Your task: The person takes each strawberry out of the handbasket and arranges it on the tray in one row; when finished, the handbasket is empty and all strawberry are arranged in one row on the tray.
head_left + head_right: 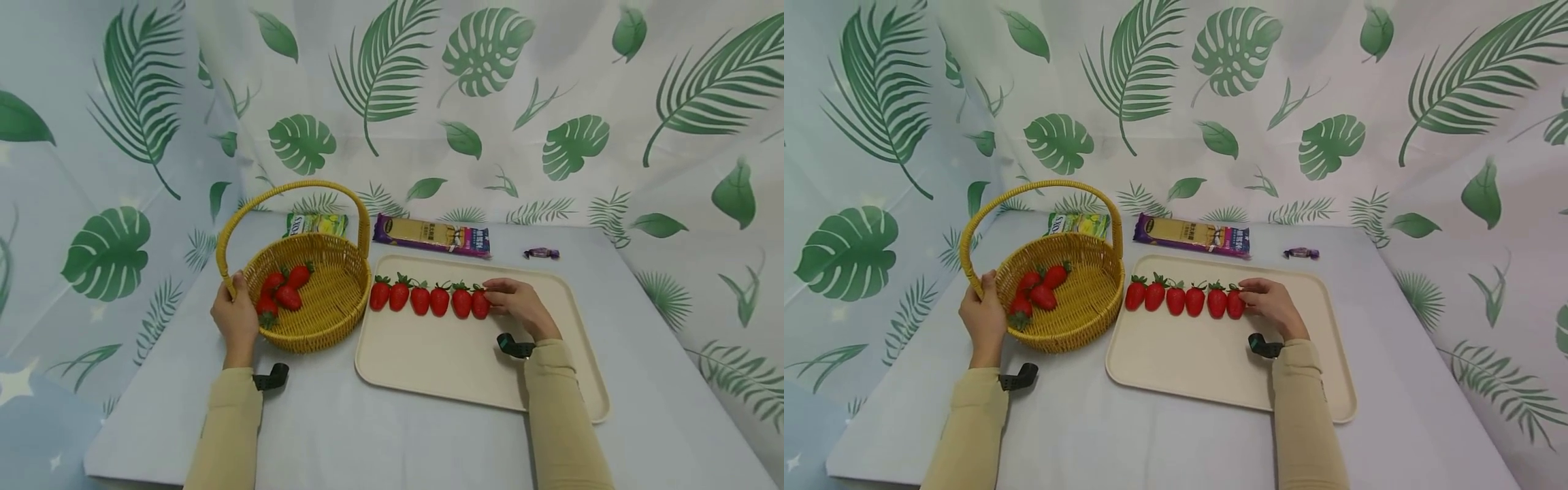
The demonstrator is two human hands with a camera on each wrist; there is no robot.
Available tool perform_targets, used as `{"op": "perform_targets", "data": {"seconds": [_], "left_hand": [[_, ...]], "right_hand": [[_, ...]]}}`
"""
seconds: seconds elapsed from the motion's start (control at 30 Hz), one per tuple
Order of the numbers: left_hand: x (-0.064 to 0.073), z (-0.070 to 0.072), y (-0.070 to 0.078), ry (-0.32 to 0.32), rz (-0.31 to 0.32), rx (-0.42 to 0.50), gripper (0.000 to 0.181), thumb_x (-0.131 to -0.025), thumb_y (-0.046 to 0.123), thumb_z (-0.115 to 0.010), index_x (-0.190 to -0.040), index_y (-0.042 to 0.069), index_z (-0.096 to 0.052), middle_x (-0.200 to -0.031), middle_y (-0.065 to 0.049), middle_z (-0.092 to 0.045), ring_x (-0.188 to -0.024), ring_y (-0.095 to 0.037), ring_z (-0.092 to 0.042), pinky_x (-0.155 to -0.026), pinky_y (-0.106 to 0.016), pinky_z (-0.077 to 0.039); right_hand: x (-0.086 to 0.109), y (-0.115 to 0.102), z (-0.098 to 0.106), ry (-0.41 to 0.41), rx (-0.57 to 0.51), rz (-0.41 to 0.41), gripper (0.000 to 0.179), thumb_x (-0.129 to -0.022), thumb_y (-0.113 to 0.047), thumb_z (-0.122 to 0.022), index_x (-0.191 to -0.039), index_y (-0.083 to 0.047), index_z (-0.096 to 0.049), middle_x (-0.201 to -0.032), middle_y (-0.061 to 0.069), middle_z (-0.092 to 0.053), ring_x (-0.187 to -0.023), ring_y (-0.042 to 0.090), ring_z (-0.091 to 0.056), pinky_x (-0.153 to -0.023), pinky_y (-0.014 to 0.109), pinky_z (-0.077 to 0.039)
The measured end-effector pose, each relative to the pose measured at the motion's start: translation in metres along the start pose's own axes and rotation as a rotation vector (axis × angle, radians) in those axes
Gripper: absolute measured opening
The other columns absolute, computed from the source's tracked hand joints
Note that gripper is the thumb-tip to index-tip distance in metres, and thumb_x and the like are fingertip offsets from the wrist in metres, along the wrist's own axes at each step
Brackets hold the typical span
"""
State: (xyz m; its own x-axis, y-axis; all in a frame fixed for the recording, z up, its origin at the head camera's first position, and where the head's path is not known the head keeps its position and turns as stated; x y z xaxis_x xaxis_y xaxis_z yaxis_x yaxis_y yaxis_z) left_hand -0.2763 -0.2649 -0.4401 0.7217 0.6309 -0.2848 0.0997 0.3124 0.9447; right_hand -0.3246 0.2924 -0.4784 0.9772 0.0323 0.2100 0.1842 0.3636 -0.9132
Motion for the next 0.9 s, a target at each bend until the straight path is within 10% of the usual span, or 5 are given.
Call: {"op": "perform_targets", "data": {"seconds": [0.17, 0.37, 0.63, 0.9], "left_hand": [[0.004, -0.001, 0.000, -0.010, -0.008, 0.015, 0.055, -0.100, 0.049, -0.048, -0.127, 0.004, -0.064, -0.123, -0.015, -0.065, -0.106, -0.026, -0.058, -0.089, -0.035, -0.040], [0.005, 0.001, 0.000, 0.021, -0.024, 0.024, 0.049, -0.101, 0.044, -0.051, -0.125, 0.003, -0.066, -0.117, -0.016, -0.068, -0.097, -0.023, -0.060, -0.079, -0.022, -0.037], [0.005, 0.002, 0.004, 0.022, -0.053, 0.022, 0.053, -0.101, 0.045, -0.049, -0.127, 0.002, -0.065, -0.108, -0.023, -0.067, -0.070, -0.014, -0.044, -0.067, -0.029, -0.032], [0.004, 0.002, 0.003, 0.026, -0.054, 0.014, 0.053, -0.100, 0.047, -0.049, -0.126, 0.003, -0.065, -0.122, -0.015, -0.067, -0.100, -0.029, -0.060, -0.078, -0.022, -0.036]], "right_hand": [[0.005, -0.007, 0.013, 0.141, 0.013, 0.010, 0.045, -0.099, -0.028, -0.058, -0.133, 0.002, -0.055, -0.124, 0.017, -0.058, -0.085, 0.017, -0.063, -0.073, 0.026, -0.054], [0.007, -0.037, -0.003, 0.206, 0.003, 0.076, 0.043, -0.100, -0.029, -0.056, -0.130, 0.001, -0.057, -0.125, 0.019, -0.056, -0.105, 0.032, -0.052, -0.076, 0.026, -0.054], [0.014, -0.099, -0.096, 0.031, -0.056, 0.285, 0.029, -0.099, -0.022, -0.061, -0.119, -0.001, -0.065, -0.118, 0.018, -0.063, -0.106, 0.041, -0.058, -0.085, 0.046, -0.053], [0.024, -0.152, -0.178, -0.102, -0.025, 0.427, 0.021, -0.097, -0.015, -0.062, -0.114, -0.004, -0.068, -0.108, 0.010, -0.068, -0.090, 0.024, -0.064, -0.077, 0.031, -0.054]]}}
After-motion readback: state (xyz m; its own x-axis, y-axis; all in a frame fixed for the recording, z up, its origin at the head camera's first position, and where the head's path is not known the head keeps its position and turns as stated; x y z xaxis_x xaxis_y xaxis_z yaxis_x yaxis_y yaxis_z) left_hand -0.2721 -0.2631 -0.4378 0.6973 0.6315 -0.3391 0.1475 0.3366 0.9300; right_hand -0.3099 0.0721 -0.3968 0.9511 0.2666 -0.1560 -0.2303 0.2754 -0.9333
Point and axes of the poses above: each hand's wrist, its own x-axis away from the middle knuckle, its own z-axis out of the back of the hand, y = z × x, the point moved 8 cm from there along -x, towards the middle knuckle
